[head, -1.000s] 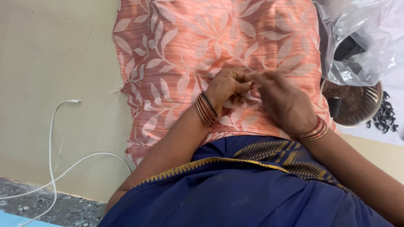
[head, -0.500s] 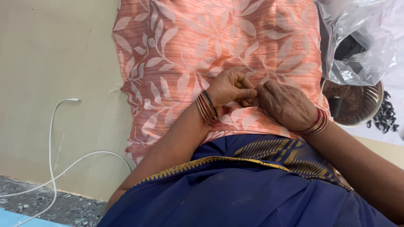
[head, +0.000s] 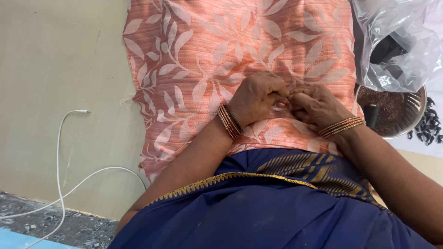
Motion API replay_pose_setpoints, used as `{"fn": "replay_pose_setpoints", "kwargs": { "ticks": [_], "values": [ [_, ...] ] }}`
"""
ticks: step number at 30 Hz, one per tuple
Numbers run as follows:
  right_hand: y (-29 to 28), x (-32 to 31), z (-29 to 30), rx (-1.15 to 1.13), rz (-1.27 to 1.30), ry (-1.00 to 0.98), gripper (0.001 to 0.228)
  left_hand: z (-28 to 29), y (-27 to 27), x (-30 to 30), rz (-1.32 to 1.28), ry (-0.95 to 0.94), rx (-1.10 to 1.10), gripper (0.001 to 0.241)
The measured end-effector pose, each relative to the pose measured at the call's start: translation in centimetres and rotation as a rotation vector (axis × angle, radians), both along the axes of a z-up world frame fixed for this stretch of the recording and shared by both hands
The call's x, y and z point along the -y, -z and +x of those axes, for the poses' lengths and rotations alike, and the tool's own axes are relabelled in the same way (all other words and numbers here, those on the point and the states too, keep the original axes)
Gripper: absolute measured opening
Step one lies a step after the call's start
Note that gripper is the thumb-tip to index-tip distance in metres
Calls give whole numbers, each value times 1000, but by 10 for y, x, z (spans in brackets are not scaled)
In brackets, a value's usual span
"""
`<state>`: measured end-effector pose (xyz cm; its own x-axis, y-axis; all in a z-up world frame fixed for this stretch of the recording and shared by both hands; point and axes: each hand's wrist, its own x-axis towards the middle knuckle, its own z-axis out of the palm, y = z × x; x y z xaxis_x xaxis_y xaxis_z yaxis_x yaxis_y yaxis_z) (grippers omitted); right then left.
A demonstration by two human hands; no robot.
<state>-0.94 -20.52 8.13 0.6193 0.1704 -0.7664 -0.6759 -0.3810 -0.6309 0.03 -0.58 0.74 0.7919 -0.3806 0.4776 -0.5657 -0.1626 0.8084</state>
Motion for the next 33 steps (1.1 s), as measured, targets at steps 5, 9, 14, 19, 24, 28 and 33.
{"fn": "replay_pose_setpoints", "kwargs": {
  "ticks": [5, 9, 14, 19, 24, 28, 33],
  "values": [
    [11, 5, -7, 216, 57, 1, 21, 6, 5, -4, -607, 336, -782, 24],
    [10, 2, -17, 1096, -340, -484, 9, 5, 28, -4, -712, 300, -1092, 32],
    [-14, -11, -23, 1160, -661, -784, 35, -2, -8, -10, -547, 375, -1222, 46],
    [-13, -10, -17, 1321, -671, -950, 58, -1, 13, -9, -482, 434, -1256, 48],
    [-3, -6, -16, 1131, -694, -964, 29, -1, 28, -2, -574, 481, -1296, 37],
    [5, -7, -15, 1038, -484, -642, 11, -1, 23, 2, -229, 206, -569, 18],
    [-3, -11, -9, 1068, 11, -401, 15, 2, 0, 1, 144, 52, -145, 25]
  ]
}}
